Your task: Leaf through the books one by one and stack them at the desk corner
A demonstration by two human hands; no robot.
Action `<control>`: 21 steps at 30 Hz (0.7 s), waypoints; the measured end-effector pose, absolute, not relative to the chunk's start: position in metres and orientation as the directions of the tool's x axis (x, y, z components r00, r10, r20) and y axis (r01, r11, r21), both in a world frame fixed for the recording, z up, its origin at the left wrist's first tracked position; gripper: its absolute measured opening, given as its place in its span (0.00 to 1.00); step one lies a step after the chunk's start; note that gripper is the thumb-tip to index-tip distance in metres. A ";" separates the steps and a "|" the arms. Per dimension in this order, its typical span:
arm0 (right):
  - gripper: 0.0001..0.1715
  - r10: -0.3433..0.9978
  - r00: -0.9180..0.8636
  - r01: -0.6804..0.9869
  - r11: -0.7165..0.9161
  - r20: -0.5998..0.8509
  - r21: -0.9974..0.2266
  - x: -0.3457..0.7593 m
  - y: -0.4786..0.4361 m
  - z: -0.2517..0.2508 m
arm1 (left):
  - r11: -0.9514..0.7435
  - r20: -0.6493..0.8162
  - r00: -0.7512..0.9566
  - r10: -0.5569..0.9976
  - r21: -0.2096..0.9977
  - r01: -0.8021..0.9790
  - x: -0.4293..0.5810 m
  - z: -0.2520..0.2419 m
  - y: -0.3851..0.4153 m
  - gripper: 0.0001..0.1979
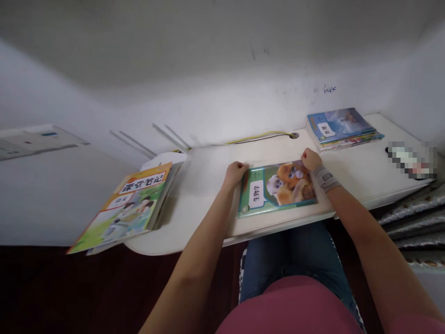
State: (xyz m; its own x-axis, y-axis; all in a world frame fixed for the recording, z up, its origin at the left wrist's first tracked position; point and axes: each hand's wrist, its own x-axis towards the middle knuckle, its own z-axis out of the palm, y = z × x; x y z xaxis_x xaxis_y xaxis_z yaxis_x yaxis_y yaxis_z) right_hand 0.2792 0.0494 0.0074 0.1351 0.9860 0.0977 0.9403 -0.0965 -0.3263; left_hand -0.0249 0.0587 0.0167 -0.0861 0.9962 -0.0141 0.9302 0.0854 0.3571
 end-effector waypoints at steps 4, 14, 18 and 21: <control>0.15 0.977 0.168 0.949 -0.123 0.134 -0.291 0.267 0.049 0.006 | 0.129 0.061 -0.156 0.986 0.318 0.939 -0.011 0.011 0.057 0.14; 0.17 0.971 0.150 0.972 -0.109 0.188 -0.210 0.255 0.064 -0.005 | 0.119 0.195 -0.147 0.970 0.146 0.982 -0.001 0.000 0.057 0.17; 0.17 0.970 0.147 0.971 -0.104 0.196 -0.215 0.255 0.063 -0.003 | 0.073 0.195 -0.097 0.976 0.125 0.989 0.009 0.020 0.046 0.25; 0.18 0.970 0.138 0.971 -0.093 0.199 -0.221 0.254 0.062 -0.002 | -0.045 0.196 0.029 0.980 0.078 0.996 0.033 0.029 0.028 0.27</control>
State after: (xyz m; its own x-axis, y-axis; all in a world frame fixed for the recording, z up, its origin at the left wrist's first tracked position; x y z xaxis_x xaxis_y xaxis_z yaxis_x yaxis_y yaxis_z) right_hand 0.2544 0.0623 -0.0021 0.1378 0.9703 0.1987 0.9709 -0.0927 -0.2207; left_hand 0.0328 0.0277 0.0286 0.0288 0.9801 0.1962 0.9960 -0.0448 0.0777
